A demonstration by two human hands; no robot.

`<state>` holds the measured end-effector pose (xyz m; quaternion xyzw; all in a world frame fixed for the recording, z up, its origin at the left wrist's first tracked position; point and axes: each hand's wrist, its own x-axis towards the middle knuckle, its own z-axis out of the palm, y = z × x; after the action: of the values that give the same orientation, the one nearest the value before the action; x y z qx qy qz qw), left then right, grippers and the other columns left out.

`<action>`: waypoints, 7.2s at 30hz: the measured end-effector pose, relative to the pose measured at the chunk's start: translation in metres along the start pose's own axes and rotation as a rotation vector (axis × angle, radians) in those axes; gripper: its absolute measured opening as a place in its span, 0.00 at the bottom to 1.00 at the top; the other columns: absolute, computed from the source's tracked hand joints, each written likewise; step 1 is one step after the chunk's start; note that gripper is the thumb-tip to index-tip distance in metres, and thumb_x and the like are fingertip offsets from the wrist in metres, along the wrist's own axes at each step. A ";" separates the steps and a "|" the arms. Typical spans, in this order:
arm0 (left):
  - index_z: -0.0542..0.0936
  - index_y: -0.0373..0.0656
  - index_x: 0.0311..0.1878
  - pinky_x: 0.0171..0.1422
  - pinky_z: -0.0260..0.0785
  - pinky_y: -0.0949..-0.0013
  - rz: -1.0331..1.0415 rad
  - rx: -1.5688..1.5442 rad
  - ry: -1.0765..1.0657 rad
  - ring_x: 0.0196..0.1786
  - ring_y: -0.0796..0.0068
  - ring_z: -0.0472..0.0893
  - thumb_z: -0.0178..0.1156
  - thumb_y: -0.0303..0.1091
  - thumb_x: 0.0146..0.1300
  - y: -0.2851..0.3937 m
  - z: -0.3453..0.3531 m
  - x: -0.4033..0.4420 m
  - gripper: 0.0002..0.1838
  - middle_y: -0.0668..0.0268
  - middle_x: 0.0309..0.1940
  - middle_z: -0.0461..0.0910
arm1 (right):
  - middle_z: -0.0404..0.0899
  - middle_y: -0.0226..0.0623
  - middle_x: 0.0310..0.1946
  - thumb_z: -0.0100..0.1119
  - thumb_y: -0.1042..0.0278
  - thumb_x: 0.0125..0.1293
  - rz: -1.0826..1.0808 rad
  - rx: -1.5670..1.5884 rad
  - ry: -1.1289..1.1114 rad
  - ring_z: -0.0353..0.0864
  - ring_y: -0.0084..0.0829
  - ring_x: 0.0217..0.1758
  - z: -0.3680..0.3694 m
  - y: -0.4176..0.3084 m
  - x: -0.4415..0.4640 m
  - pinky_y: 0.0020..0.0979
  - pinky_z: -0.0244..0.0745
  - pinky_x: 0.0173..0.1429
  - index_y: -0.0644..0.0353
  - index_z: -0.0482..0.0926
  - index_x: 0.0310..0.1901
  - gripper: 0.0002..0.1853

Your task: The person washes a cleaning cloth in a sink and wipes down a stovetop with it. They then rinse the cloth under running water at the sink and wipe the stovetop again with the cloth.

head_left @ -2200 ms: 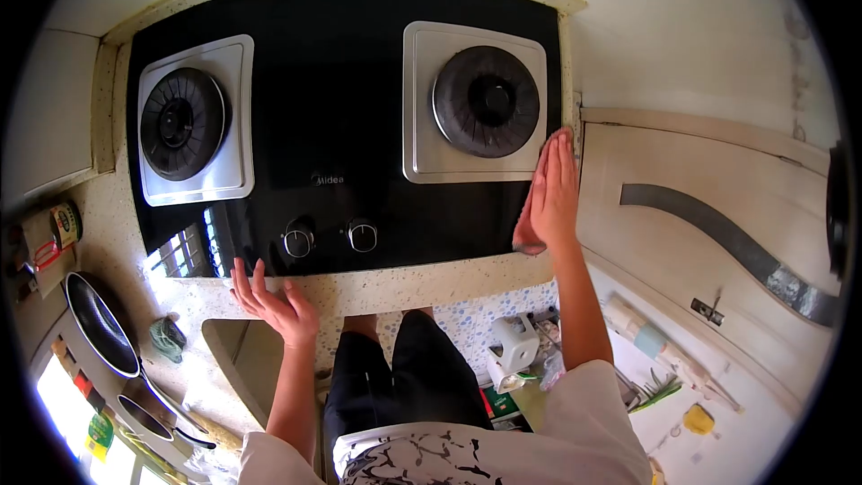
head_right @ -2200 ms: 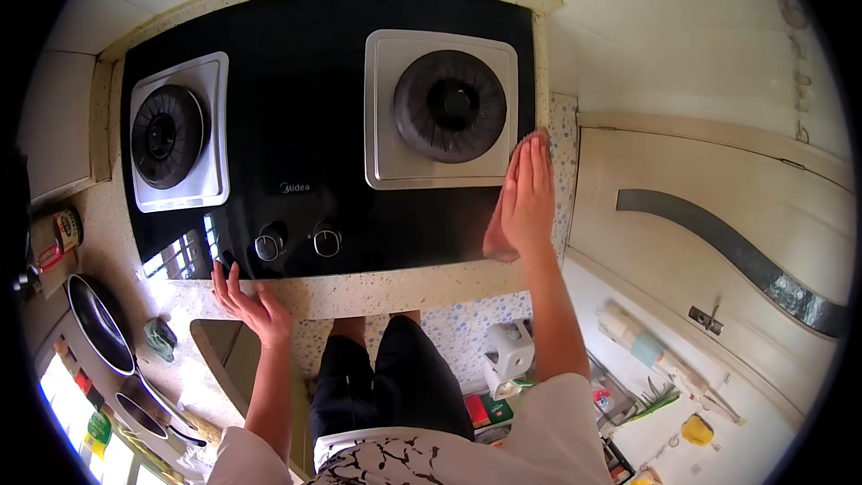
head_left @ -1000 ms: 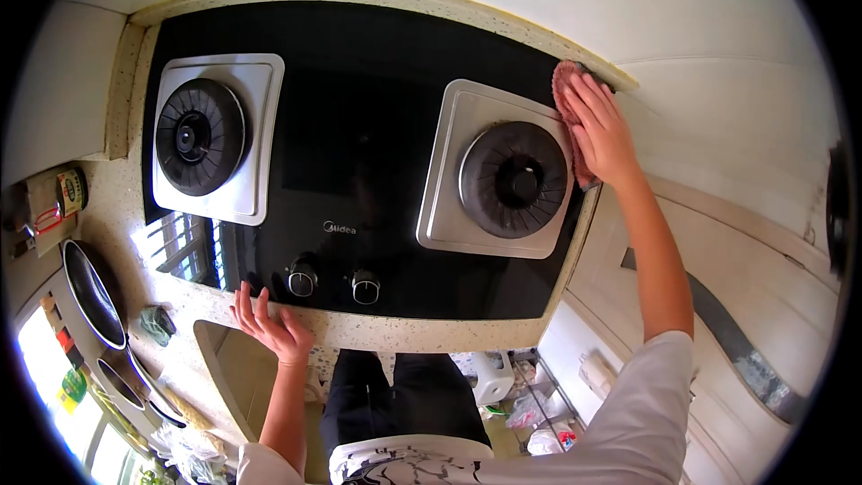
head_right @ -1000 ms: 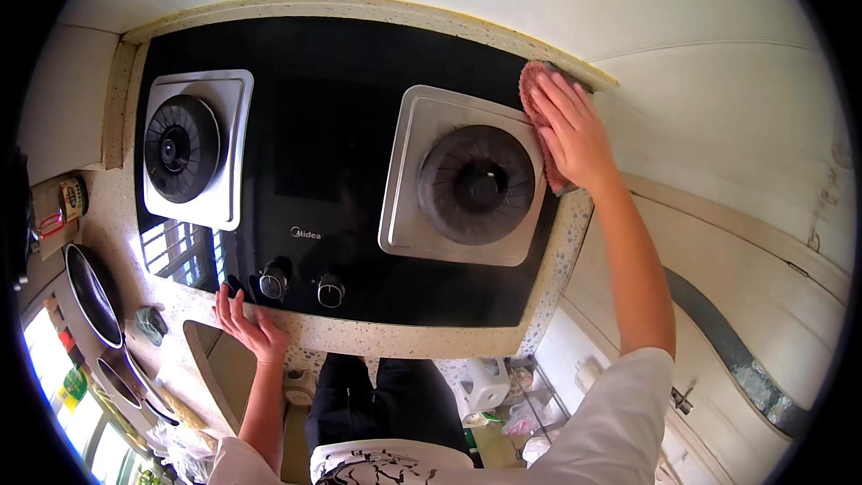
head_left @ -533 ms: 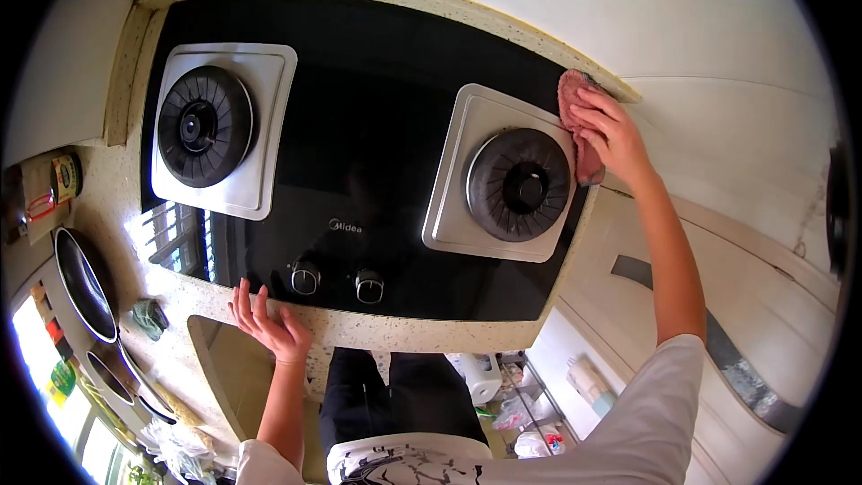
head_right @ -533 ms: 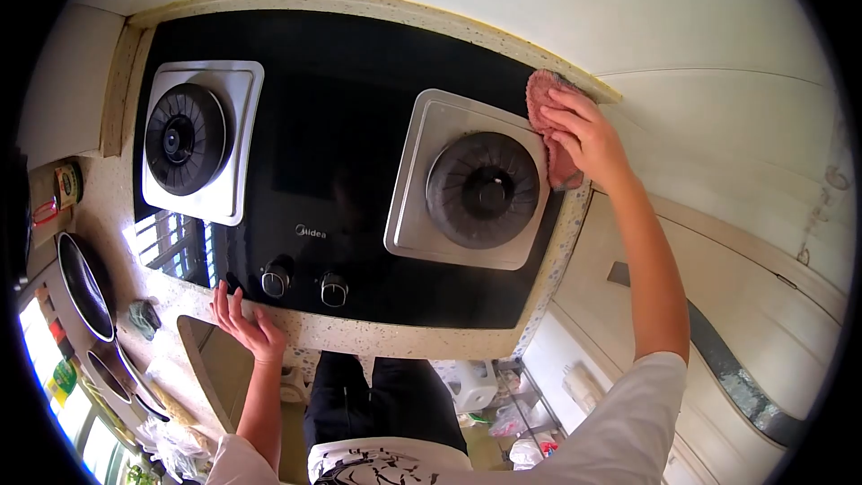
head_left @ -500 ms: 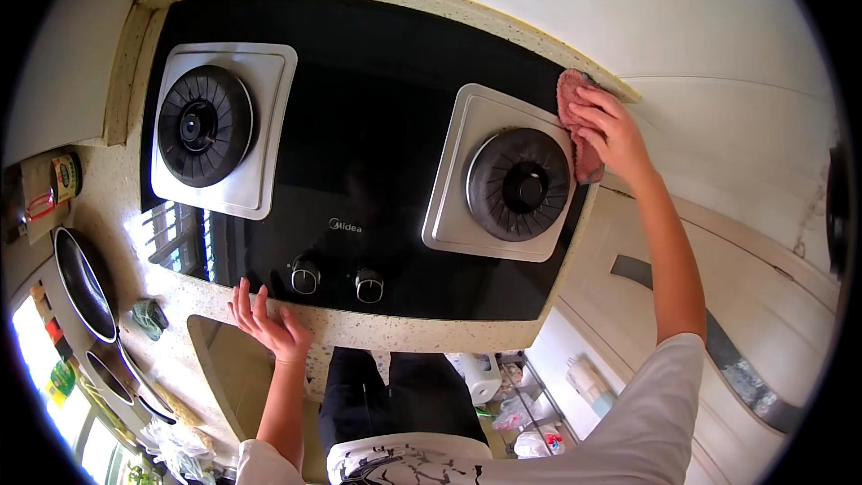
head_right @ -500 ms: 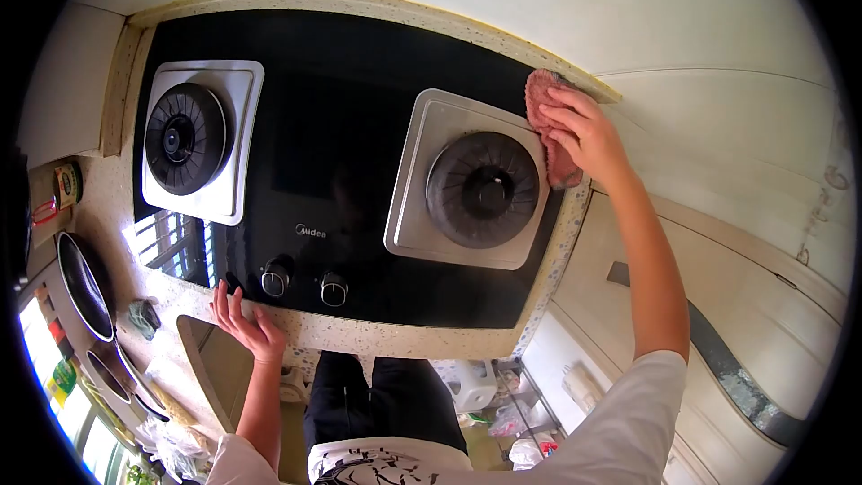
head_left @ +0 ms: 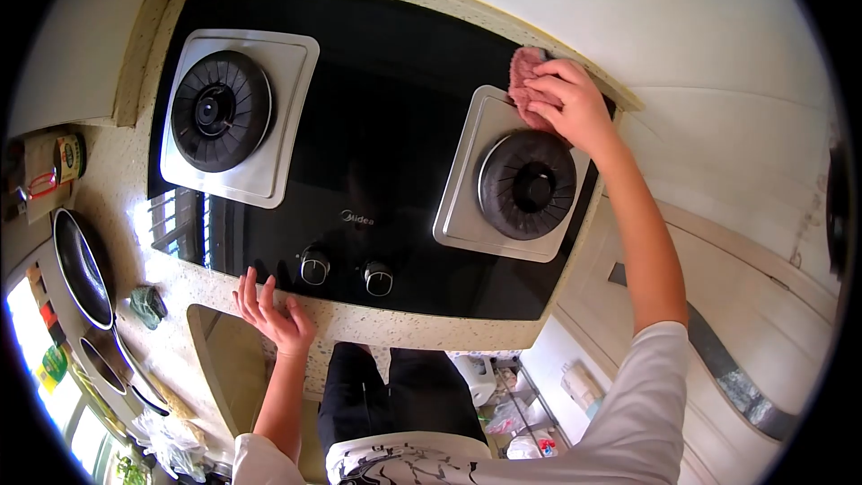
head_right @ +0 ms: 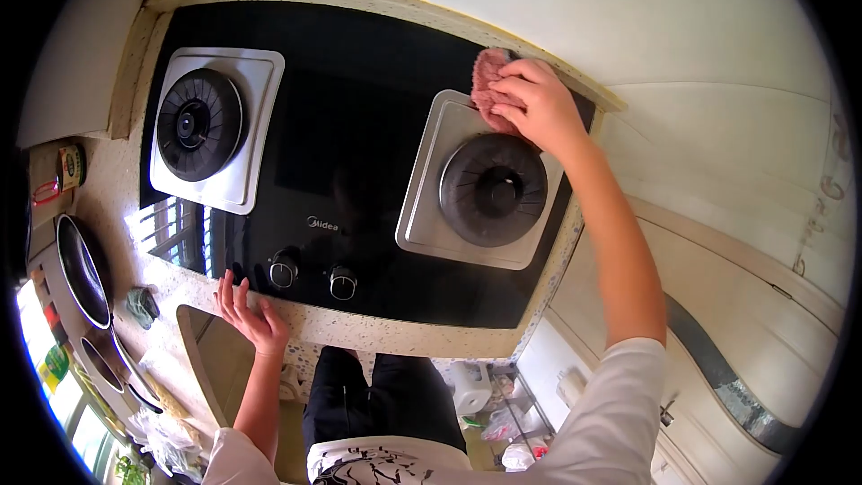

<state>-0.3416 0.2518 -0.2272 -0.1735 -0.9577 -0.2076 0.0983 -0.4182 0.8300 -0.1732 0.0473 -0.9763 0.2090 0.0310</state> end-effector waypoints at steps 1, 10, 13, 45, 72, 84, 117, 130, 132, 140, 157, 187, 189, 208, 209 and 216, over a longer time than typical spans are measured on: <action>0.76 0.44 0.69 0.86 0.46 0.34 0.000 0.000 0.003 0.80 0.43 0.67 0.54 0.42 0.76 0.000 0.000 0.000 0.23 0.48 0.76 0.72 | 0.84 0.35 0.54 0.77 0.73 0.59 -0.013 0.022 0.008 0.81 0.43 0.61 0.005 -0.004 0.008 0.41 0.78 0.66 0.59 0.90 0.49 0.16; 0.77 0.45 0.68 0.86 0.45 0.34 -0.030 -0.009 0.019 0.80 0.42 0.68 0.57 0.42 0.74 -0.001 0.001 -0.002 0.23 0.48 0.76 0.72 | 0.83 0.33 0.52 0.79 0.73 0.55 -0.119 0.091 -0.022 0.81 0.41 0.60 0.037 -0.055 0.069 0.41 0.78 0.65 0.58 0.90 0.45 0.14; 0.77 0.44 0.68 0.86 0.45 0.34 -0.039 -0.005 0.027 0.79 0.42 0.68 0.58 0.40 0.71 0.000 0.002 -0.002 0.24 0.48 0.76 0.73 | 0.82 0.33 0.52 0.80 0.73 0.55 -0.125 0.067 -0.110 0.80 0.41 0.61 0.033 -0.064 0.077 0.40 0.78 0.66 0.58 0.90 0.47 0.16; 0.77 0.46 0.67 0.87 0.46 0.35 -0.062 -0.087 0.056 0.79 0.43 0.69 0.61 0.34 0.63 0.003 -0.003 0.001 0.27 0.49 0.76 0.73 | 0.77 0.39 0.53 0.83 0.64 0.37 -0.348 -0.249 -0.455 0.76 0.44 0.60 0.054 -0.189 0.015 0.44 0.81 0.66 0.57 0.85 0.47 0.30; 0.75 0.42 0.71 0.87 0.44 0.40 -0.174 0.053 0.280 0.82 0.45 0.65 0.62 0.33 0.70 -0.114 -0.037 0.051 0.27 0.49 0.77 0.71 | 0.73 0.53 0.72 0.66 0.73 0.61 -0.181 -0.055 -0.277 0.75 0.56 0.74 0.089 -0.261 -0.054 0.47 0.76 0.76 0.71 0.75 0.71 0.34; 0.76 0.45 0.71 0.87 0.43 0.39 -0.195 0.085 0.244 0.82 0.45 0.63 0.62 0.36 0.67 -0.118 -0.023 0.056 0.28 0.52 0.79 0.69 | 0.81 0.46 0.50 0.64 0.76 0.69 0.064 -0.179 0.210 0.80 0.52 0.51 0.105 -0.171 0.063 0.49 0.78 0.59 0.59 0.86 0.60 0.18; 0.77 0.46 0.69 0.87 0.47 0.37 -0.251 0.049 0.179 0.81 0.44 0.66 0.63 0.32 0.62 -0.115 -0.028 0.058 0.29 0.51 0.77 0.71 | 0.80 0.39 0.48 0.68 0.78 0.62 -0.063 -0.155 0.230 0.81 0.46 0.51 0.133 -0.208 0.174 0.43 0.81 0.56 0.60 0.88 0.55 0.18; 0.79 0.47 0.66 0.86 0.48 0.36 -0.280 -0.001 0.184 0.79 0.44 0.67 0.63 0.34 0.59 -0.114 -0.032 0.060 0.28 0.51 0.76 0.72 | 0.84 0.47 0.41 0.65 0.69 0.68 0.022 -0.334 0.133 0.86 0.54 0.46 0.146 -0.218 0.290 0.52 0.83 0.51 0.56 0.90 0.48 0.10; 0.79 0.47 0.65 0.86 0.48 0.36 -0.292 -0.018 0.190 0.79 0.44 0.68 0.63 0.34 0.59 -0.114 -0.032 0.058 0.28 0.50 0.75 0.73 | 0.84 0.49 0.40 0.64 0.69 0.69 -0.008 -0.353 0.118 0.87 0.55 0.45 0.152 -0.222 0.312 0.54 0.83 0.50 0.57 0.90 0.46 0.09; 0.80 0.49 0.64 0.86 0.48 0.35 -0.318 -0.074 0.184 0.79 0.45 0.69 0.65 0.35 0.57 -0.116 -0.032 0.056 0.28 0.52 0.75 0.74 | 0.87 0.50 0.42 0.62 0.66 0.70 -0.089 -0.399 0.077 0.88 0.56 0.45 0.175 -0.271 0.384 0.53 0.84 0.53 0.58 0.91 0.49 0.12; 0.76 0.41 0.69 0.87 0.45 0.38 -0.387 -0.013 0.378 0.80 0.42 0.64 0.60 0.31 0.65 -0.199 -0.065 0.101 0.27 0.47 0.77 0.69 | 0.81 0.42 0.48 0.64 0.69 0.66 -0.254 -0.188 0.053 0.84 0.48 0.50 0.245 -0.426 0.304 0.46 0.85 0.54 0.57 0.88 0.53 0.14; 0.77 0.40 0.69 0.86 0.47 0.42 -0.348 -0.044 0.305 0.80 0.45 0.65 0.33 0.55 0.85 -0.166 -0.045 0.069 0.33 0.47 0.77 0.70 | 0.67 0.59 0.76 0.75 0.54 0.64 -0.201 0.121 -0.009 0.64 0.67 0.81 0.242 -0.468 0.083 0.61 0.66 0.81 0.59 0.81 0.68 0.33; 0.77 0.39 0.68 0.85 0.50 0.44 -0.384 -0.143 0.383 0.79 0.46 0.66 0.26 0.60 0.86 -0.173 -0.044 0.065 0.38 0.47 0.76 0.71 | 0.66 0.62 0.78 0.68 0.43 0.70 -0.235 0.081 0.052 0.62 0.68 0.82 0.266 -0.489 0.122 0.62 0.63 0.83 0.62 0.80 0.70 0.35; 0.76 0.41 0.70 0.87 0.45 0.41 -0.283 -0.181 0.314 0.81 0.45 0.65 0.34 0.56 0.86 -0.156 -0.043 0.060 0.32 0.49 0.76 0.71 | 0.61 0.53 0.83 0.63 0.60 0.72 -0.024 0.000 -0.013 0.59 0.59 0.86 0.234 -0.448 0.018 0.53 0.64 0.85 0.62 0.73 0.77 0.33; 0.76 0.40 0.70 0.86 0.47 0.42 -0.262 -0.184 0.302 0.80 0.46 0.65 0.34 0.55 0.86 -0.149 -0.041 0.059 0.32 0.49 0.76 0.71 | 0.62 0.52 0.83 0.63 0.60 0.72 -0.024 0.003 -0.009 0.59 0.58 0.86 0.232 -0.445 0.010 0.53 0.65 0.84 0.62 0.74 0.76 0.33; 0.74 0.37 0.72 0.84 0.49 0.45 -0.159 -0.175 0.226 0.80 0.47 0.66 0.35 0.51 0.85 -0.109 -0.032 0.063 0.31 0.48 0.77 0.70 | 0.67 0.51 0.80 0.62 0.67 0.69 -0.040 0.033 -0.016 0.63 0.53 0.85 0.217 -0.422 -0.039 0.49 0.69 0.82 0.63 0.77 0.73 0.30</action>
<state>-0.4362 0.1631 -0.2217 -0.0804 -0.9295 -0.3154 0.1732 -0.3443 0.3609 -0.2026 0.0691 -0.9717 0.2242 0.0264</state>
